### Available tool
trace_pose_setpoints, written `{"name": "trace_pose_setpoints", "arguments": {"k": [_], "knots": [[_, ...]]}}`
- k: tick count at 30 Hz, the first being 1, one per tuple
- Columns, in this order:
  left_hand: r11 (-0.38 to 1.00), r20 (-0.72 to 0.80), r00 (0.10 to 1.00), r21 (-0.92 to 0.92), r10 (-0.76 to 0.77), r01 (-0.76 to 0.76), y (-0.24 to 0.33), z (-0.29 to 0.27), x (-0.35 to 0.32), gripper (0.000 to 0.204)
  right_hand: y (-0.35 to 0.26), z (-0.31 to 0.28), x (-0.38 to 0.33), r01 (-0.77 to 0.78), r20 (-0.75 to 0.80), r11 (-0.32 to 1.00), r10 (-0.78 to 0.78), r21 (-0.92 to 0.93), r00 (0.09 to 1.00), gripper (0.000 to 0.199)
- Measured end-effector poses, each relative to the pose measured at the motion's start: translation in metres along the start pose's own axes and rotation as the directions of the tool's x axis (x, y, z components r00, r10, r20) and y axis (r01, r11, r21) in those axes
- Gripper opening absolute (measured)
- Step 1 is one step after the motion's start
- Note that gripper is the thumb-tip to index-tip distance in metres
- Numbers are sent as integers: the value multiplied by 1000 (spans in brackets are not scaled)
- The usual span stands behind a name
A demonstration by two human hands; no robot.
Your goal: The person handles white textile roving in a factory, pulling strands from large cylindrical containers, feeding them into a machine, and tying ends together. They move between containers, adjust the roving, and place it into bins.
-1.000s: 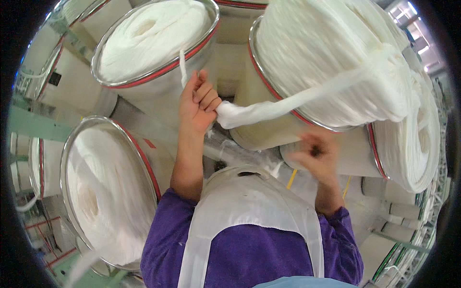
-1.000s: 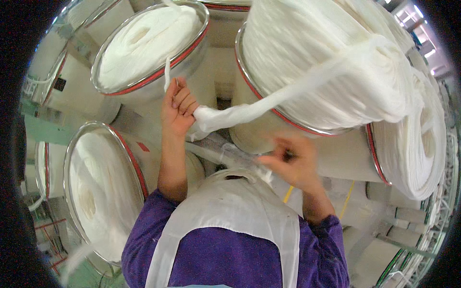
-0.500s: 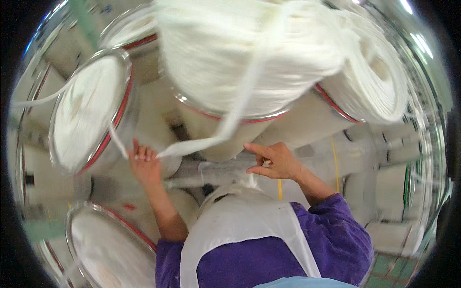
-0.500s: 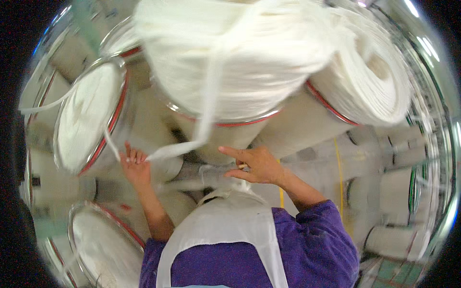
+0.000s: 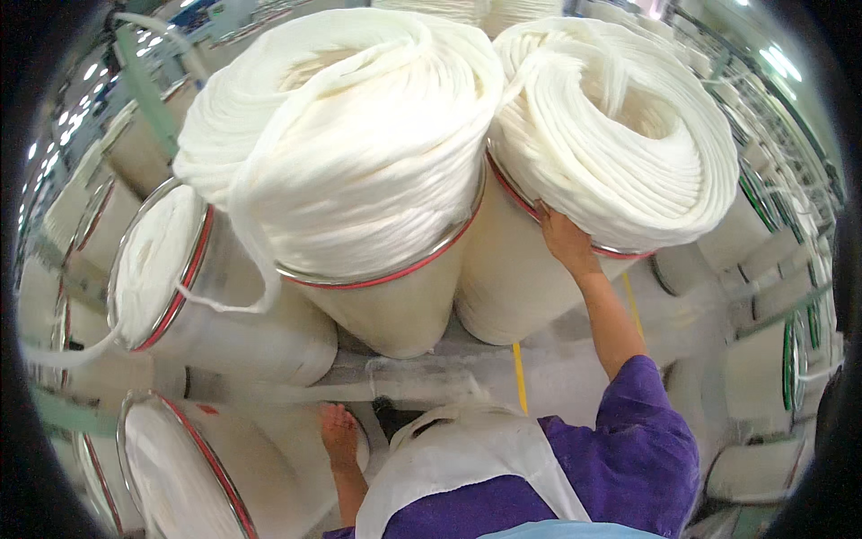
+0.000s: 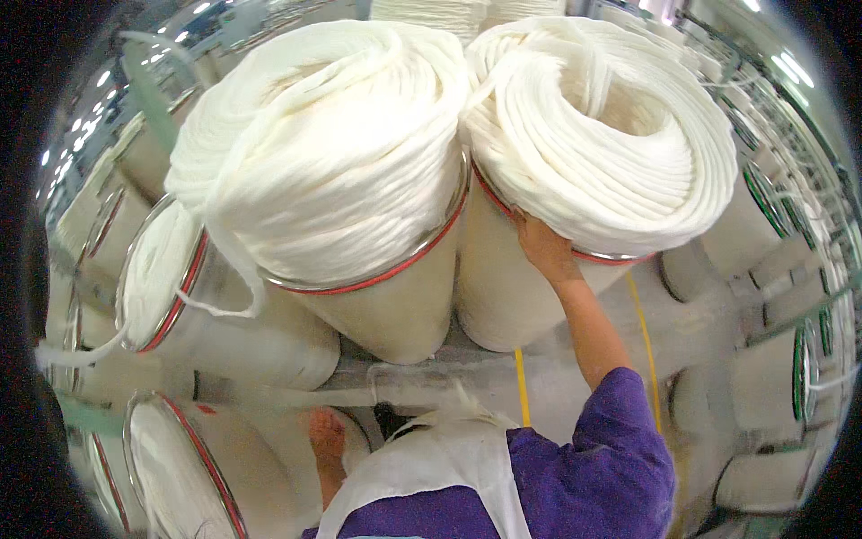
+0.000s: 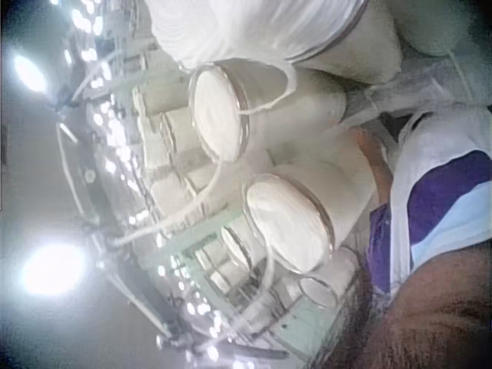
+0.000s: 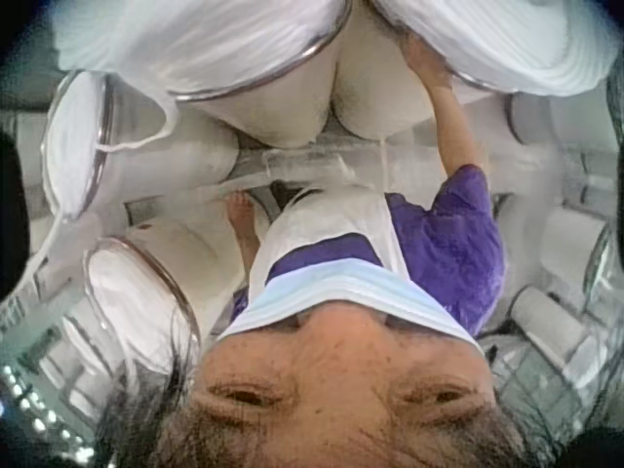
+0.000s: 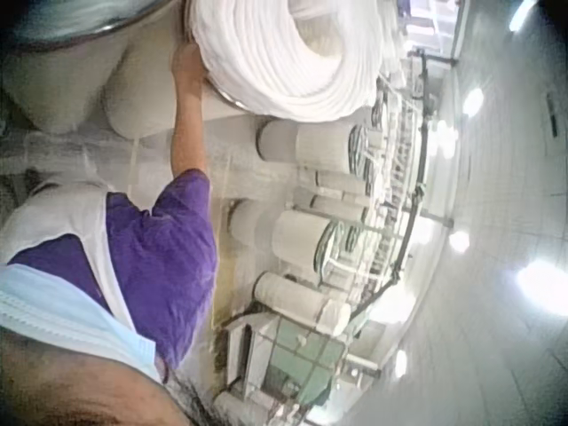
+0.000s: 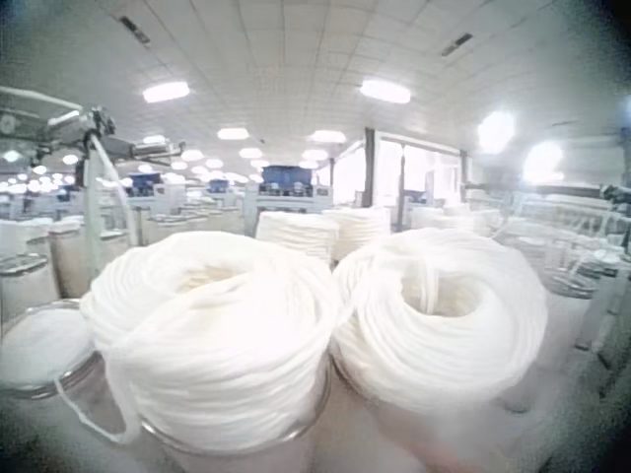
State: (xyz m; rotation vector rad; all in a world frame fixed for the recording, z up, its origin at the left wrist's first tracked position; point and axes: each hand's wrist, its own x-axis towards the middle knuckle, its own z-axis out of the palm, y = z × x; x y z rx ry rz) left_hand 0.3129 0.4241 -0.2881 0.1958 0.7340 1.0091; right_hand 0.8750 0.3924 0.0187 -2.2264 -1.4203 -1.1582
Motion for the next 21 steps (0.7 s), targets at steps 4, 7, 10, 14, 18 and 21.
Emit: {"name": "trace_pose_setpoints", "arguments": {"k": [4,7,10,14,18,21], "knots": [[994,-233,968,-77,-91,74,-59,19,-53,24,14,29,24,-103,243,965,43,240,969,38],[992,-385,921,-121,-63,18,-87,25,-92,29,1,54,46,-195,515,949,40,250,856,38],[992,-385,922,-124,-23,-27,-106,26,-127,31,-22,70,32,91,479,990,-132,109,868,37],[984,-401,916,-172,-28,-45,-124,39,-158,26,2,67,4,238,215,933,-299,270,930,48],[985,-417,909,-148,19,-88,-130,50,-170,19,44,37,-36,23,498,963,-159,269,852,34],[990,-428,904,-117,15,-72,-134,40,-172,17,88,-4,-82,47,481,949,-200,311,853,42]]}}
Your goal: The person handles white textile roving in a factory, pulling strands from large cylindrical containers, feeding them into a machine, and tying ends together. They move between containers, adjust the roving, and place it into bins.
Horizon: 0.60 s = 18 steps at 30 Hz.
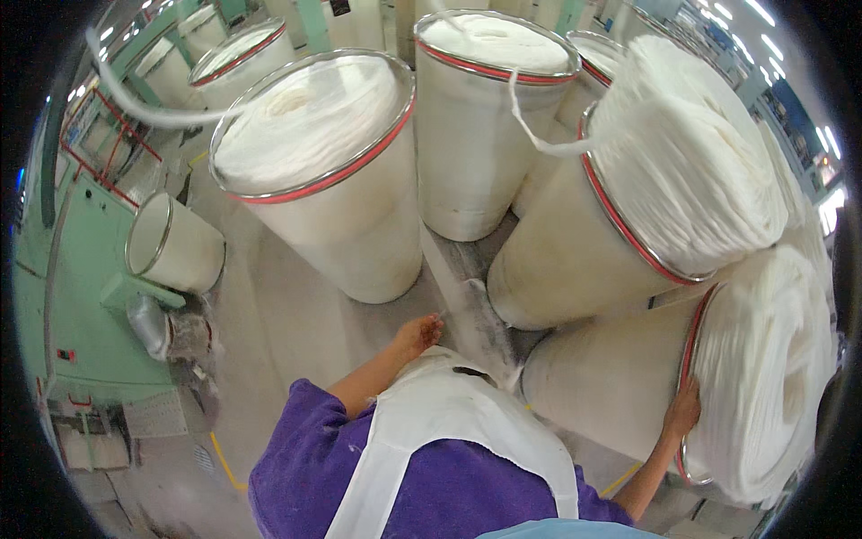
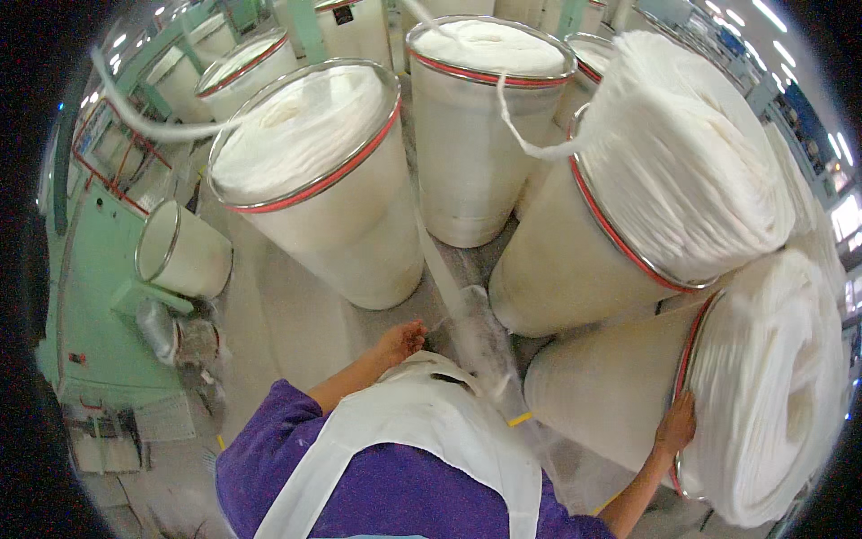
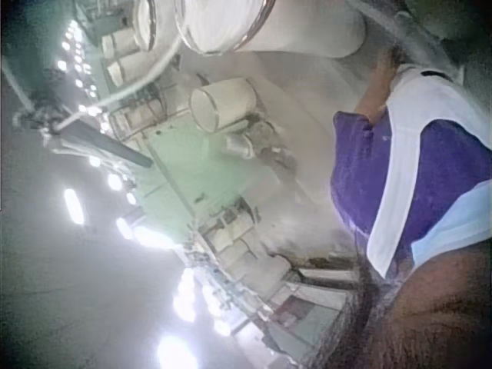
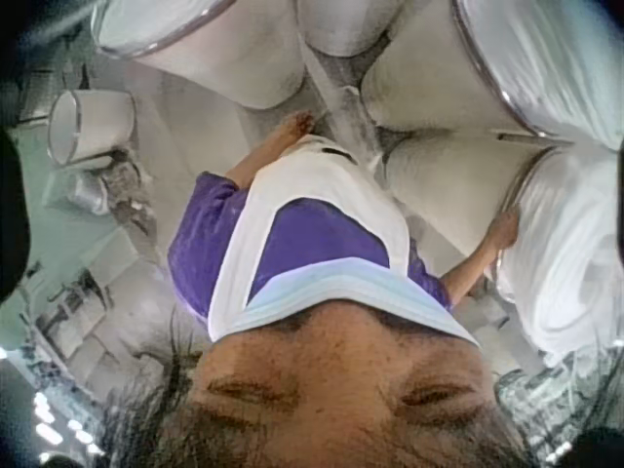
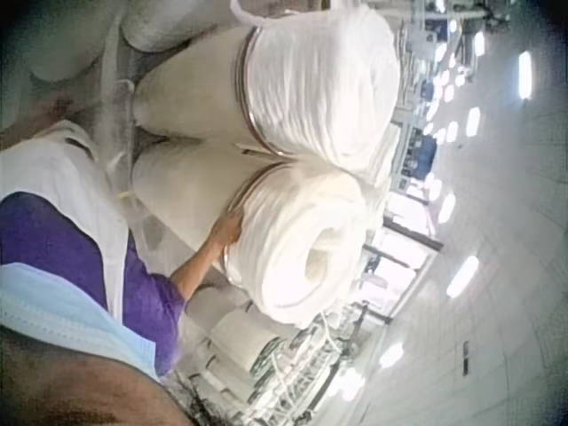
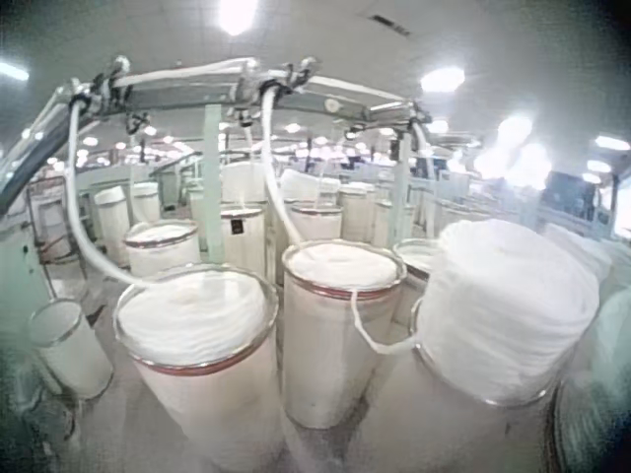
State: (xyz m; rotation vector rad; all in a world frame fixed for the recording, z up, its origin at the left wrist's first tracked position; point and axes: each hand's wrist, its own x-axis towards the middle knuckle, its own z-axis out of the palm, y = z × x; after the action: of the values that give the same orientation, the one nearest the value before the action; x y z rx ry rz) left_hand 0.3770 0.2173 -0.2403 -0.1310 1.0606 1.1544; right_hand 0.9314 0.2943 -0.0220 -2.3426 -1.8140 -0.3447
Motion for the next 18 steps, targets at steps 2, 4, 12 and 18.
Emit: {"name": "trace_pose_setpoints", "arguments": {"k": [2,4,12,18], "knots": [[1000,9,1000,20,-9,9,-1,-9,7,17,23,-15,-42,91,24,995,-91,-29,996,42],[998,14,999,36,-52,52,1,-15,18,17,44,-28,-83,96,49,995,-94,-24,994,43],[964,185,963,215,-196,155,32,-26,33,18,15,-68,-211,2,133,999,5,-49,991,32],[945,135,960,254,-245,206,64,-97,12,19,-84,-81,-249,1,-38,1000,-2,-29,999,28]]}}
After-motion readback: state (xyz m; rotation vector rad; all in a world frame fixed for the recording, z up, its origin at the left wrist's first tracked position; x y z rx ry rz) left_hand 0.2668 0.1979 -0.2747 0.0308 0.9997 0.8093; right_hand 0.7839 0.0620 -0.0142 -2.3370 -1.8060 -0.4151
